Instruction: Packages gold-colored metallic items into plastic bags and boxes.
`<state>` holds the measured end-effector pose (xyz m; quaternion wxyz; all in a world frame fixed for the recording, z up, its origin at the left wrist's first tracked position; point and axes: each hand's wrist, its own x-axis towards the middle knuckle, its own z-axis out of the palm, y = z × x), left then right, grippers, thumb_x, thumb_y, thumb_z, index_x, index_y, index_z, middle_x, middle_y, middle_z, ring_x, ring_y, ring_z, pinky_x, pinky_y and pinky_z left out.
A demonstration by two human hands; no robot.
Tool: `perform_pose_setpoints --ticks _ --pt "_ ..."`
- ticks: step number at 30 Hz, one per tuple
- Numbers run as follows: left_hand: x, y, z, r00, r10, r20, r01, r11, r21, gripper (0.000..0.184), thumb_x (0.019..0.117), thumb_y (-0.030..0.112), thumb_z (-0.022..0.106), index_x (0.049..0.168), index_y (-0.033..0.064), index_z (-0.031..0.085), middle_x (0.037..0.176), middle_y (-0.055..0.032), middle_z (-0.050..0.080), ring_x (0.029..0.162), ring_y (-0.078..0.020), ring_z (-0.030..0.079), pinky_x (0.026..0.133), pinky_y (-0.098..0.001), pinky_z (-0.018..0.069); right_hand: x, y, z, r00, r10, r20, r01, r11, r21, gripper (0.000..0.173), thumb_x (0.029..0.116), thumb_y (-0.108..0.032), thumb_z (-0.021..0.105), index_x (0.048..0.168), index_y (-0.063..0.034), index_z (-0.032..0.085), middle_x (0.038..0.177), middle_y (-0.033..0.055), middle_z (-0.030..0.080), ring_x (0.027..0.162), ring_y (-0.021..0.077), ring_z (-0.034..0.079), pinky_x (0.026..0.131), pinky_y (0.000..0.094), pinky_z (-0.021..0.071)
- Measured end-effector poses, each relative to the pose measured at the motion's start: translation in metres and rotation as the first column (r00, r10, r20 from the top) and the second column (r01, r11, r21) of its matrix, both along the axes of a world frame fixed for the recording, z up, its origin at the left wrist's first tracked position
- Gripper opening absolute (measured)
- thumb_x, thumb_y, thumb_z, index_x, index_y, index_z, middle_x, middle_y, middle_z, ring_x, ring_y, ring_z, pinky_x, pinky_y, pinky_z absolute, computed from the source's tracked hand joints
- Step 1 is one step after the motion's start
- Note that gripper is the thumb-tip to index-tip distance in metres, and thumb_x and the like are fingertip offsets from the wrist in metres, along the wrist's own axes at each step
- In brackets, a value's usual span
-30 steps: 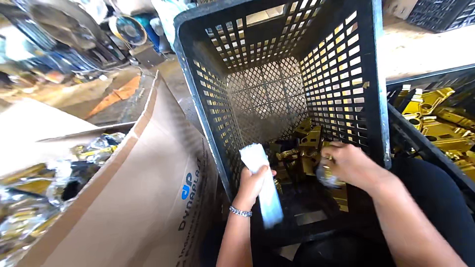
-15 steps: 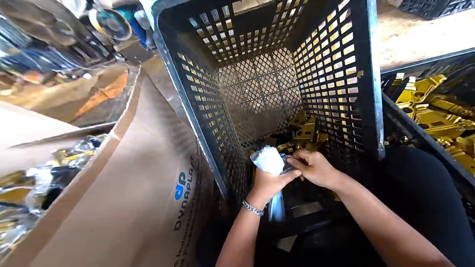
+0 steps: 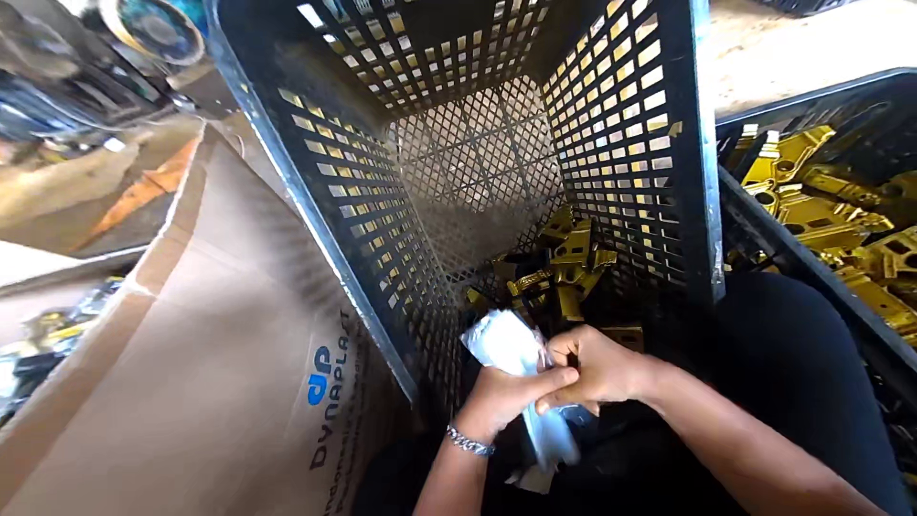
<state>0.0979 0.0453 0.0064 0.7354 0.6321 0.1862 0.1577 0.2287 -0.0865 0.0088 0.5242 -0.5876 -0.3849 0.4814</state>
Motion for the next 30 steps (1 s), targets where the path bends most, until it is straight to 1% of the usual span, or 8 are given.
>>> perform_pose_setpoints --ticks 4,7,9,14,19,23,27,30 --pt "0.005 0.024 -0.012 0.967 0.241 0.083 -0.255 0.915 0.311 0.031 0.0678 -0.006 0.076 0.093 0.0036 0.062 0.079 0.0087 0.062 0.073 0.002 0.061 0.071 -0.0163 0.0539 0.057 0.01 0.001 0.984 -0.081 0.16 0.085 0.996 -0.021 0.025 0.0844 -0.016 0.08 0.078 -0.0098 0.057 0.062 -0.0046 0.062 0.048 0.0033 0.057 0.048 0.0221 0.0515" --pt "0.006 0.036 -0.018 0.919 0.392 0.034 -0.36 0.803 0.474 0.035 0.0706 -0.003 0.073 0.103 -0.0075 0.062 0.085 0.0014 0.07 0.08 0.0004 0.067 0.076 -0.0176 0.0568 0.128 0.053 -0.015 0.76 -0.036 0.649 0.284 0.916 -0.282 0.018 0.0968 -0.01 0.069 0.107 0.0046 0.067 0.101 0.0183 0.069 0.091 0.0303 0.067 0.085 0.0489 0.0543" --pt "0.01 0.035 -0.019 0.925 0.377 0.042 -0.351 0.811 0.468 0.03 0.0745 -0.002 0.071 0.103 -0.0064 0.064 0.088 0.0005 0.074 0.083 -0.0012 0.07 0.079 -0.0197 0.0583 0.162 0.085 -0.041 0.56 0.276 0.781 0.251 0.842 -0.478 0.043 0.09 0.005 0.068 0.132 0.0018 0.063 0.138 0.0227 0.059 0.129 0.0433 0.055 0.106 0.067 0.0393" --pt "0.02 0.035 -0.017 0.914 0.39 0.11 -0.395 0.8 0.451 0.022 0.0789 0.001 0.071 0.1 -0.0054 0.065 0.087 0.0007 0.072 0.082 0.0007 0.069 0.078 -0.0179 0.058 0.17 0.104 -0.073 0.391 0.608 0.692 0.167 0.692 -0.702 0.064 0.0871 -0.004 0.077 0.146 -0.0018 0.052 0.154 0.0217 0.045 0.149 0.0465 0.026 0.114 0.0714 0.0225" --pt "0.021 0.033 -0.021 0.908 0.393 0.148 -0.41 0.754 0.514 0.029 0.0807 0.008 0.078 0.1 -0.0088 0.066 0.087 -0.0013 0.071 0.081 0.0035 0.067 0.079 -0.0155 0.0566 0.147 0.066 -0.055 0.352 0.606 0.714 0.211 0.691 -0.691 0.067 0.075 -0.003 0.084 0.138 -0.0081 0.062 0.157 0.0266 0.034 0.146 0.053 0.025 0.112 0.0759 0.0192" --pt "0.018 0.027 -0.026 0.93 0.363 0.064 -0.321 0.714 0.622 0.031 0.0826 0.015 0.078 0.101 -0.0087 0.069 0.089 -0.0076 0.073 0.082 -0.0011 0.068 0.082 -0.0195 0.0561 0.122 0.01 -0.039 0.559 0.322 0.764 0.237 0.821 -0.52 0.042 0.0826 -0.008 0.08 0.122 -0.0003 0.068 0.143 0.0251 0.053 0.138 0.0453 0.043 0.115 0.069 0.0229" --pt "0.02 0.021 -0.03 0.949 0.315 0.032 -0.245 0.665 0.705 0.028 0.0804 0.014 0.077 0.098 -0.0067 0.071 0.088 -0.0115 0.074 0.083 -0.0099 0.071 0.083 -0.0275 0.0581 0.084 -0.04 -0.01 0.705 -0.497 0.507 0.519 0.848 0.108 0.045 0.0806 -0.015 0.071 0.122 -0.002 0.059 0.103 0.0102 0.069 0.086 0.0184 0.07 0.074 0.0393 0.0598" --pt "0.021 0.015 -0.027 0.959 0.281 0.035 -0.208 0.616 0.76 0.028 0.0774 0.012 0.078 0.096 -0.0081 0.073 0.089 -0.0159 0.075 0.085 -0.0183 0.074 0.084 -0.0353 0.0592 0.054 -0.048 0.032 0.941 -0.331 0.074 0.324 0.942 0.086 0.059 0.084 -0.013 0.066 0.14 -0.0144 0.048 0.114 0.0047 0.07 0.076 0.0185 0.073 0.057 0.0361 0.0644"
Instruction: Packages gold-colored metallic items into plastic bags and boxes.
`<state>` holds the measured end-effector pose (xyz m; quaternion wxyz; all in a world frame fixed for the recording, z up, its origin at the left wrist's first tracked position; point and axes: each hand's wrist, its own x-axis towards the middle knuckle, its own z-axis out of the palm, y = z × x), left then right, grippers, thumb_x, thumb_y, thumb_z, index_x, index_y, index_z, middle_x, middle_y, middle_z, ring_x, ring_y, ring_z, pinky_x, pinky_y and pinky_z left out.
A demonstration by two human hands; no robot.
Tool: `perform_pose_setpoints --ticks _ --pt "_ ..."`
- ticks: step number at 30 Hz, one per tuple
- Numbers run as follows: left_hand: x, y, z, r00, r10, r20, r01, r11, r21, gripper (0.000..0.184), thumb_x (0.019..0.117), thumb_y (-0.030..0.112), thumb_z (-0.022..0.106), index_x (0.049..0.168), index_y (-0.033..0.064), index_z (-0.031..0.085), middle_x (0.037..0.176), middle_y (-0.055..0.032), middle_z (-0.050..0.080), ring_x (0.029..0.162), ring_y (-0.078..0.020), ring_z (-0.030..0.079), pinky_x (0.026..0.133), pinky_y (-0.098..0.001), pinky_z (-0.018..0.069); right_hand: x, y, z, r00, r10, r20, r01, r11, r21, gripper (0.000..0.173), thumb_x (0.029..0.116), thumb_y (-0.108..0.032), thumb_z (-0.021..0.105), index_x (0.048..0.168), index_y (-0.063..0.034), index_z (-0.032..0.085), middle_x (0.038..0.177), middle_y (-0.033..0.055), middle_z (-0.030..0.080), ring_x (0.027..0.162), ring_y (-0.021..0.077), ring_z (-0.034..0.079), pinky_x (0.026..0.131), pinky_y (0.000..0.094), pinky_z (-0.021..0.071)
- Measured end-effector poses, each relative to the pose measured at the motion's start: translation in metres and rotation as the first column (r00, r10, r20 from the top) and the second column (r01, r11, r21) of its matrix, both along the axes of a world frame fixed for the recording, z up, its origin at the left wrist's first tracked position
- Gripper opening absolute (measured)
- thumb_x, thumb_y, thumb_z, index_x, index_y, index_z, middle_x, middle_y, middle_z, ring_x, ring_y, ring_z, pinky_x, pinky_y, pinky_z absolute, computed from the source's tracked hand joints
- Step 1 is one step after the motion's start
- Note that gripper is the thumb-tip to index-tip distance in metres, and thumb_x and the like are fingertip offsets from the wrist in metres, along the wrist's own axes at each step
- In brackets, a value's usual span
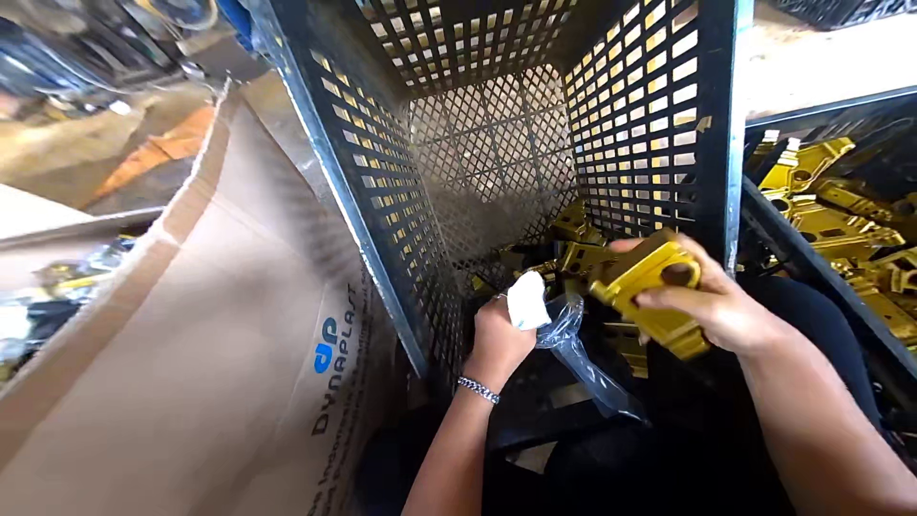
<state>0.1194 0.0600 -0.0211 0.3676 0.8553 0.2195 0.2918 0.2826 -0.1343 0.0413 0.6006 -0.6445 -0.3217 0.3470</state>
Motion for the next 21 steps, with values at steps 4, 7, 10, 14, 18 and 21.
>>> perform_pose_setpoints --ticks 4,7,10,14,18,21 --pt "0.003 -0.013 0.016 0.999 0.019 0.044 0.004 0.879 -0.477 0.035 0.0786 0.007 0.081 0.106 -0.0075 0.065 0.092 -0.0069 0.071 0.085 -0.0052 0.068 0.083 -0.0224 0.0571 -0.019 0.028 0.0 0.936 0.304 0.177 -0.216 0.893 -0.394 0.061 0.0941 -0.026 0.069 0.145 -0.0023 0.045 0.119 0.0168 0.066 0.102 0.0202 0.068 0.09 0.0386 0.056" --pt "0.004 -0.013 0.035 0.991 0.086 0.104 0.026 0.633 -0.774 0.021 0.0836 -0.005 0.075 0.1 -0.0018 0.063 0.084 -0.0038 0.068 0.074 -0.009 0.066 0.072 -0.0242 0.0578 -0.032 0.047 -0.021 0.792 0.27 0.547 -0.011 0.903 -0.43 0.046 0.0992 -0.021 0.063 0.135 0.0056 0.052 0.125 0.0269 0.064 0.107 0.0379 0.068 0.093 0.0526 0.0541" --pt "-0.005 -0.014 0.042 0.968 0.084 0.238 0.148 0.574 -0.806 0.012 0.0892 -0.01 0.064 0.093 0.0006 0.061 0.077 -0.002 0.069 0.064 -0.0059 0.062 0.063 -0.0194 0.053 -0.048 0.063 -0.041 0.623 0.6 0.502 -0.058 0.675 -0.735 0.046 0.099 -0.008 0.057 0.143 0.001 0.048 0.145 0.0331 0.047 0.111 0.0535 0.062 0.088 0.0651 0.0516" --pt "-0.018 -0.022 0.05 0.908 -0.069 0.413 0.365 0.611 -0.703 0.01 0.0901 -0.006 0.059 0.093 0.0028 0.063 0.076 0.0018 0.067 0.067 -0.0043 0.063 0.066 -0.0197 0.0552 -0.04 0.072 -0.093 0.877 0.421 0.234 -0.027 0.528 -0.849 0.062 0.1064 -0.027 0.053 0.156 -0.0011 0.025 0.149 0.0281 0.046 0.121 0.0465 0.061 0.101 0.0601 0.0488" --pt "-0.019 0.002 0.017 0.987 -0.007 0.161 0.062 0.938 -0.341 0.037 0.0799 0.013 0.082 0.105 -0.0079 0.066 0.095 -0.0065 0.075 0.087 -0.0058 0.071 0.083 -0.0236 0.0584 -0.056 0.066 -0.061 0.814 0.46 0.356 0.008 0.602 -0.798 0.054 0.1068 -0.024 0.052 0.15 0.0021 0.034 0.15 0.0267 0.045 0.112 0.0445 0.066 0.095 0.0569 0.0522" --pt "-0.003 0.007 0.007 0.999 -0.038 -0.009 0.035 0.963 -0.266 0.046 0.0774 0.024 0.085 0.108 -0.0069 0.07 0.101 -0.0111 0.075 0.092 -0.0088 0.071 0.088 -0.0278 0.0567 -0.064 0.064 -0.045 0.706 0.389 0.592 0.074 0.791 -0.607 0.041 0.1027 -0.017 0.055 0.137 0.0055 0.048 0.139 0.0276 0.055 0.099 0.0438 0.07 0.083 0.0553 0.0566"
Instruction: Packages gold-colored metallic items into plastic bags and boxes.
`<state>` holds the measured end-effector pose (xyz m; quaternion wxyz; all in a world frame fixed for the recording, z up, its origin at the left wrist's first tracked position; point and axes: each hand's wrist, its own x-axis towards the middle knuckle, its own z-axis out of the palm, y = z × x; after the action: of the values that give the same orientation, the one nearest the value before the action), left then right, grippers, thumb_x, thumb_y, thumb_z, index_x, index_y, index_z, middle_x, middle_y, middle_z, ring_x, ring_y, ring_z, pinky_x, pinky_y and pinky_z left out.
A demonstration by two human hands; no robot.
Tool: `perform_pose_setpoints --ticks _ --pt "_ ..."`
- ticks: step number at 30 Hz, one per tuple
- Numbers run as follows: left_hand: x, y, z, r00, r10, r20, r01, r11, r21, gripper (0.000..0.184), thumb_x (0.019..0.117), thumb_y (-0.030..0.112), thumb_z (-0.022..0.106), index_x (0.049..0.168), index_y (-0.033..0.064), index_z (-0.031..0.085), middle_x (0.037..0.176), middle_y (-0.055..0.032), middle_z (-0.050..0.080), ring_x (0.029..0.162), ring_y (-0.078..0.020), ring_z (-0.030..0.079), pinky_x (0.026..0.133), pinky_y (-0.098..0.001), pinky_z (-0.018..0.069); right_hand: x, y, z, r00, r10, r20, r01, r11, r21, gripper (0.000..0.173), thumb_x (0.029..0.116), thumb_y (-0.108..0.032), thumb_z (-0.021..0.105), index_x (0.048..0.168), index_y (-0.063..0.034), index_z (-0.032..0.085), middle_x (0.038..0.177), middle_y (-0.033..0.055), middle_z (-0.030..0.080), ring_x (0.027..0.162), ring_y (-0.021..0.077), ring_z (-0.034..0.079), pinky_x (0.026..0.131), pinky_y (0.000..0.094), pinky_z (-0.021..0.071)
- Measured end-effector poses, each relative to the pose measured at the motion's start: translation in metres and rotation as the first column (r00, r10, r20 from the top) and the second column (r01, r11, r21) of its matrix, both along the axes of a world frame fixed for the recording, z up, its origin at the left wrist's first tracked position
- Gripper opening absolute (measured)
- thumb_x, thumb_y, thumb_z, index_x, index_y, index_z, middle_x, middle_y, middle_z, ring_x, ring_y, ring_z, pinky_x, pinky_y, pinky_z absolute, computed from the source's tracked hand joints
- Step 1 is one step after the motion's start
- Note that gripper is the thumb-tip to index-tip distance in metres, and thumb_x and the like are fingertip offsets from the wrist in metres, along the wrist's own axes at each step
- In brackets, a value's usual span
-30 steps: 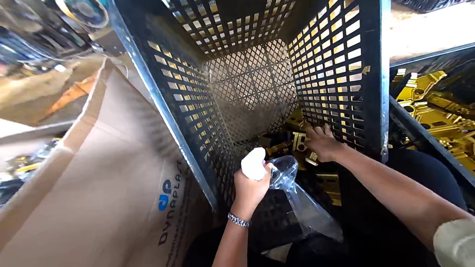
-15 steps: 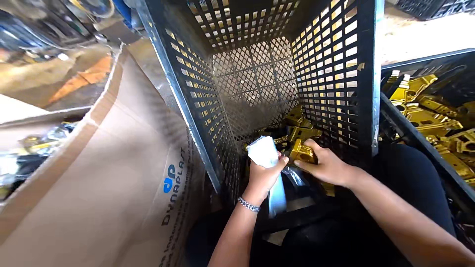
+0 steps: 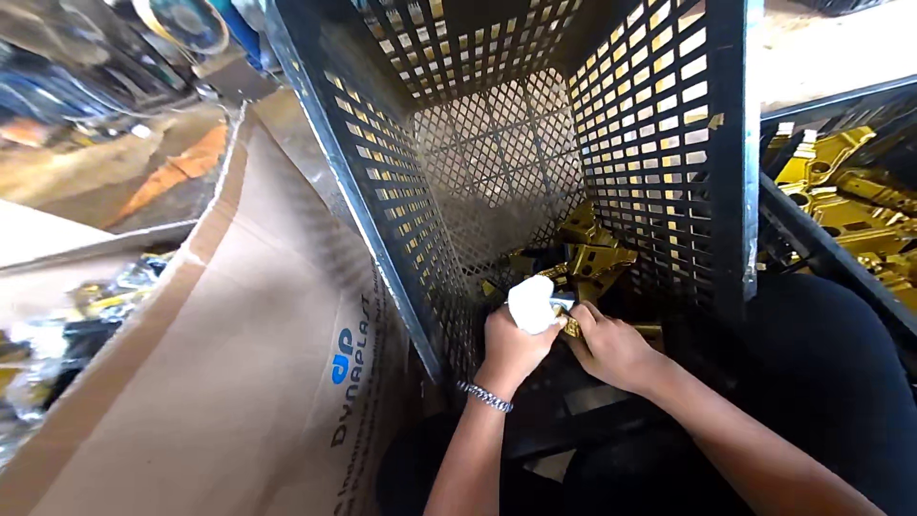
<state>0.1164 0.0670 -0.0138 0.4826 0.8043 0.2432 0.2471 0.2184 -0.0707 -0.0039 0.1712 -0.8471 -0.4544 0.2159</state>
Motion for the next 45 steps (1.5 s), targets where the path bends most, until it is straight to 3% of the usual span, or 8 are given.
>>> perform_pose_setpoints --ticks 9,16,20,29,36,40,42,45 --pt "0.015 -0.021 -0.011 0.956 0.079 0.283 -0.093 0.995 0.035 0.018 0.0784 0.004 0.077 0.091 -0.0058 0.069 0.084 -0.0054 0.071 0.081 -0.002 0.068 0.081 -0.0188 0.0567 0.001 -0.007 -0.001 0.975 0.032 0.219 -0.044 0.998 0.051 0.033 0.0971 -0.006 0.058 0.128 0.0073 0.054 0.133 0.0316 0.057 0.098 0.0486 0.069 0.073 0.054 0.0573" --pt "-0.001 -0.036 0.002 0.978 -0.044 0.206 -0.032 0.936 0.35 0.033 0.0737 0.017 0.076 0.097 -0.0061 0.073 0.094 -0.0146 0.076 0.091 -0.0228 0.07 0.089 -0.0408 0.0495 0.01 0.009 -0.012 0.969 -0.146 -0.201 0.199 0.941 0.273 0.061 0.0928 -0.014 0.064 0.143 0.0082 0.039 0.139 0.0308 0.051 0.11 0.0395 0.066 0.092 0.0499 0.0556" --pt "0.012 -0.02 -0.007 0.98 0.081 0.183 -0.073 0.996 -0.051 0.031 0.0868 0.007 0.072 0.11 -0.0114 0.066 0.101 -0.0138 0.071 0.093 -0.007 0.068 0.088 -0.0231 0.0552 0.026 0.022 0.008 0.893 -0.142 -0.427 0.214 0.969 0.125 0.091 0.0892 -0.018 0.075 0.16 -0.0011 0.021 0.161 0.0284 0.028 0.145 0.0416 0.038 0.117 0.0514 0.0358" --pt "-0.007 -0.041 0.013 0.954 -0.184 0.235 0.177 0.983 0.048 0.028 0.0874 0.007 0.072 0.107 -0.0131 0.068 0.098 -0.0135 0.074 0.095 -0.0063 0.07 0.091 -0.0229 0.0563 0.029 0.006 -0.002 0.949 -0.052 -0.31 0.254 0.709 0.658 0.06 0.0815 -0.021 0.078 0.137 -0.004 0.064 0.128 0.0195 0.064 0.116 0.0226 0.06 0.101 0.0369 0.0494" --pt "-0.026 -0.001 0.035 0.981 0.058 -0.183 -0.139 0.869 -0.475 0.026 0.0934 0.008 0.073 0.115 -0.005 0.064 0.093 -0.0077 0.074 0.08 -0.0103 0.073 0.079 -0.0276 0.0606 0.063 -0.014 0.08 0.996 0.092 0.009 -0.089 0.982 -0.164 0.022 0.0986 -0.007 0.063 0.115 0.0047 0.072 0.125 0.0281 0.062 0.118 0.0459 0.059 0.101 0.0603 0.0461" --pt "-0.027 -0.002 0.023 0.987 0.078 -0.137 -0.101 0.981 -0.168 0.024 0.0954 0.015 0.07 0.106 -0.0064 0.07 0.095 -0.0085 0.074 0.089 -0.0059 0.071 0.087 -0.0249 0.0566 0.052 -0.023 0.134 0.915 0.355 0.191 -0.364 0.523 0.771 0.015 0.092 -0.008 0.063 0.098 -0.007 0.076 0.106 0.0007 0.071 0.092 0.0052 0.068 0.08 0.0203 0.0593" --pt "-0.023 -0.009 0.011 0.998 0.011 -0.06 -0.004 0.993 0.116 0.022 0.0953 0.011 0.066 0.102 -0.0087 0.073 0.095 -0.0162 0.075 0.09 -0.0166 0.073 0.088 -0.0325 0.057 0.042 -0.009 0.148 0.833 0.552 -0.025 -0.113 0.214 0.97 0.019 0.1042 -0.018 0.058 0.12 -0.0111 0.066 0.125 0.0012 0.068 0.106 0.0151 0.072 0.089 0.0315 0.064" --pt "-0.016 -0.029 0.011 0.995 -0.099 0.023 0.084 0.928 0.362 0.018 0.0852 0.003 0.068 0.096 -0.0103 0.074 0.095 -0.022 0.075 0.089 -0.0277 0.075 0.086 -0.0382 0.0595 0.02 0.013 0.097 0.967 0.221 -0.129 -0.011 0.539 0.842 0.054 0.1103 -0.045 0.029 0.144 -0.0098 0.052 0.148 0.0007 0.055 0.137 0.0158 0.051 0.117 0.0418 0.0396"
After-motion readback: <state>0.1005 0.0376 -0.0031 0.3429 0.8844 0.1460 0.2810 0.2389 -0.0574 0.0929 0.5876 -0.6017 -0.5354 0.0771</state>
